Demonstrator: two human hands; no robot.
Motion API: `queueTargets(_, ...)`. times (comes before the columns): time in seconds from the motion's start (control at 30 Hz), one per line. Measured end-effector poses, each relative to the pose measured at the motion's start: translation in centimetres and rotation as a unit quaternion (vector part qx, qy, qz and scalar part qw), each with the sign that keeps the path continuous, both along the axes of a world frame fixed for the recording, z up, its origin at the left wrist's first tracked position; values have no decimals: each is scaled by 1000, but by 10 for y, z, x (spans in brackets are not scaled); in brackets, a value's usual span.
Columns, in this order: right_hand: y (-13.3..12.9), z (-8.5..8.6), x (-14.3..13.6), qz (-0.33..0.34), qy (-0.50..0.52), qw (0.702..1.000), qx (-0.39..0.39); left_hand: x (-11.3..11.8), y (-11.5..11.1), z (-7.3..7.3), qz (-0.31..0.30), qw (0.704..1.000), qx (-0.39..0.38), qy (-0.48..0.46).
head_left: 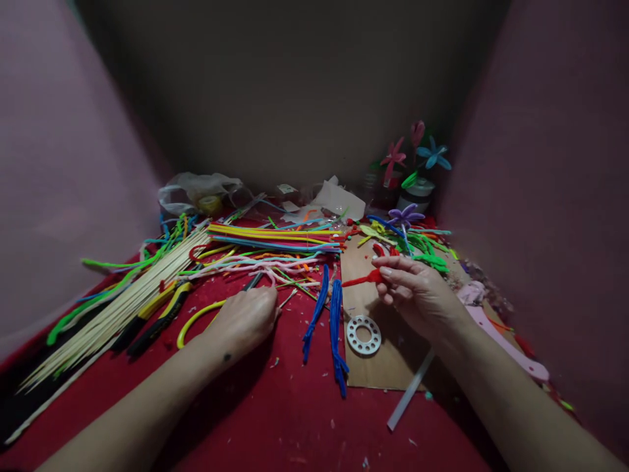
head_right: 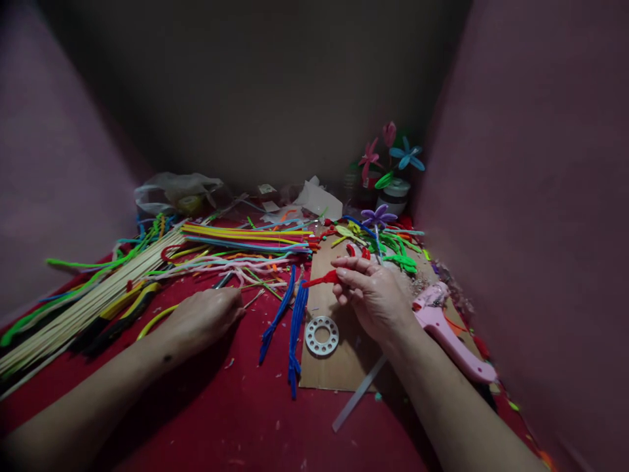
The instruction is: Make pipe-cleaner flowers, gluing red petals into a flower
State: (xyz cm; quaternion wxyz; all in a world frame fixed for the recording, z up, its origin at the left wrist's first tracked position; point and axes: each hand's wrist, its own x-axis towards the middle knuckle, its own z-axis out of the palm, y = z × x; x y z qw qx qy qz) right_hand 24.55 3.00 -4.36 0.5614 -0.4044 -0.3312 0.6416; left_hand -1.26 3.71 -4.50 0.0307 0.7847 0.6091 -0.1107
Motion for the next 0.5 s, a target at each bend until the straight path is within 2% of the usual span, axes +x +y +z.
queueTargets(0.07,0,-1,0,2,8,1000,-3,-2,3,3,10,1000,-6,-13)
queueTargets(0.13,1,-3,0,3,18,1000,-3,-5,3,7,9,998,0,-65)
queueTargets(0.2,1,-4,0,4,25,1000,-2,-5,0,14,11,985,-7,-172)
queueTargets(0.23,1,-5,0,5,30,1000,-2,-4,-3,18,16,969,-21,-244)
queueTargets(0.3,1,-6,0,5,41,999,-5,3,-9,28,26,917,-73,-392)
queueTargets(0.37,1,-6,-1,9,50,999,-12,13,-14,39,39,853,-141,-501)
queueTargets(0.5,0,-7,-3,36,66,997,-26,37,-15,52,50,756,-208,-619)
